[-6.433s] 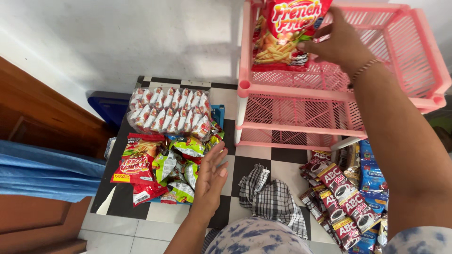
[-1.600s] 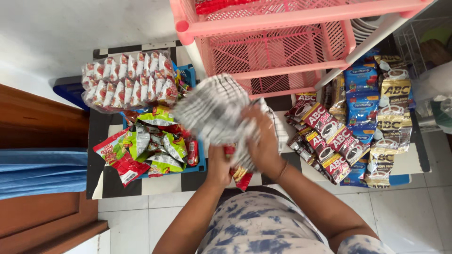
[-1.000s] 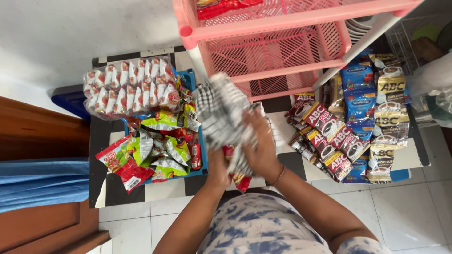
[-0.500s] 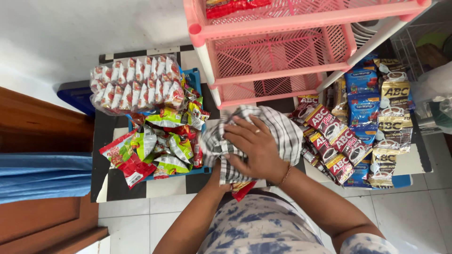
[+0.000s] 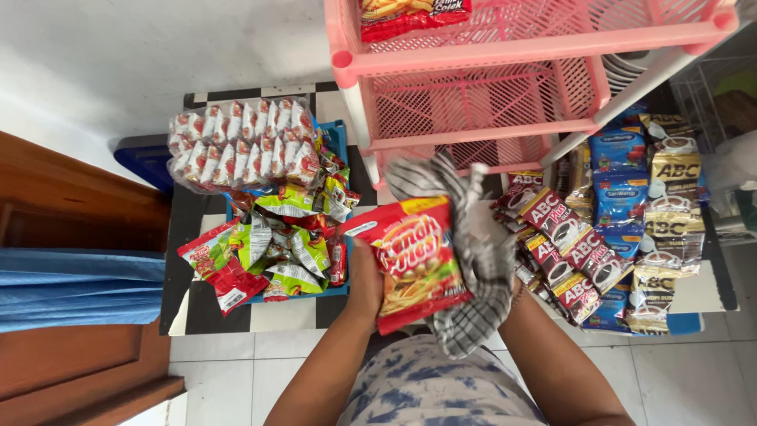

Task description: The person wipes the surface of various snack packages with a cloth and places them into a pink plastic basket. The person handles multiple types of packaged snacks, including chips and crackers, one at a time.

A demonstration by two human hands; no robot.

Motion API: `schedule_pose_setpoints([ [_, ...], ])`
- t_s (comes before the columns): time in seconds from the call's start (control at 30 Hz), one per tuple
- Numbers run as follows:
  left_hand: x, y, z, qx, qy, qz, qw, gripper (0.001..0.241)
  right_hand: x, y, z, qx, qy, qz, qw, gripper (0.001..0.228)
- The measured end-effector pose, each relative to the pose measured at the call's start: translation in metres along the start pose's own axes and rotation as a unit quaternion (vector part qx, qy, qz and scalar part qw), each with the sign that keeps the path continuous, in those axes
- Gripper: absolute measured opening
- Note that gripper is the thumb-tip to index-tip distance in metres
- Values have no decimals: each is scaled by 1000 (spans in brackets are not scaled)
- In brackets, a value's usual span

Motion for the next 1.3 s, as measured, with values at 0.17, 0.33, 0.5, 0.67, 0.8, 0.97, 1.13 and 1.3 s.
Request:
schedule_pose_setpoints([
  [0.17, 14, -8, 1, 48, -346, 196, 916, 45, 20, 10, -27, 43, 56, -4, 998, 40],
  [0.33, 31, -1, 3, 67, -514, 283, 807, 26, 7, 29, -16, 127, 73, -49, 988, 21],
  [0.5, 25, 3, 15, -143, -324, 146, 924, 58, -20, 52, 28, 196, 91, -167, 962, 28],
  [0.67, -14, -17, 21, -100, -2, 11, 995, 70, -42, 88, 85, -49, 371, -419, 827, 33],
  [0.8, -31, 14, -2, -139, -28, -72, 987, 76, -61, 70, 92, -18, 360, -121, 925, 34],
  [0.97, -46, 1, -24, -51, -56, -61, 995, 77, -82, 72, 117, 42, 364, -408, 836, 36],
  [1.13, -45, 5, -36, -102, 89, -98, 986, 85, -73, 69, 118, -4, 261, -337, 905, 40],
  [1.3, -44, -2, -29, -21, 136, -152, 979, 80, -61, 68, 119, 54, 295, -309, 902, 39],
])
Point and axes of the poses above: each hand's wrist, its own y-axis away from the middle knuckle, its own z-axis out of the palm, x = y × z, the point moved 2 cm from there along -y, towards the middle knuckle, and after that the axes turned 1 degree about y, right-handed, at the moved point
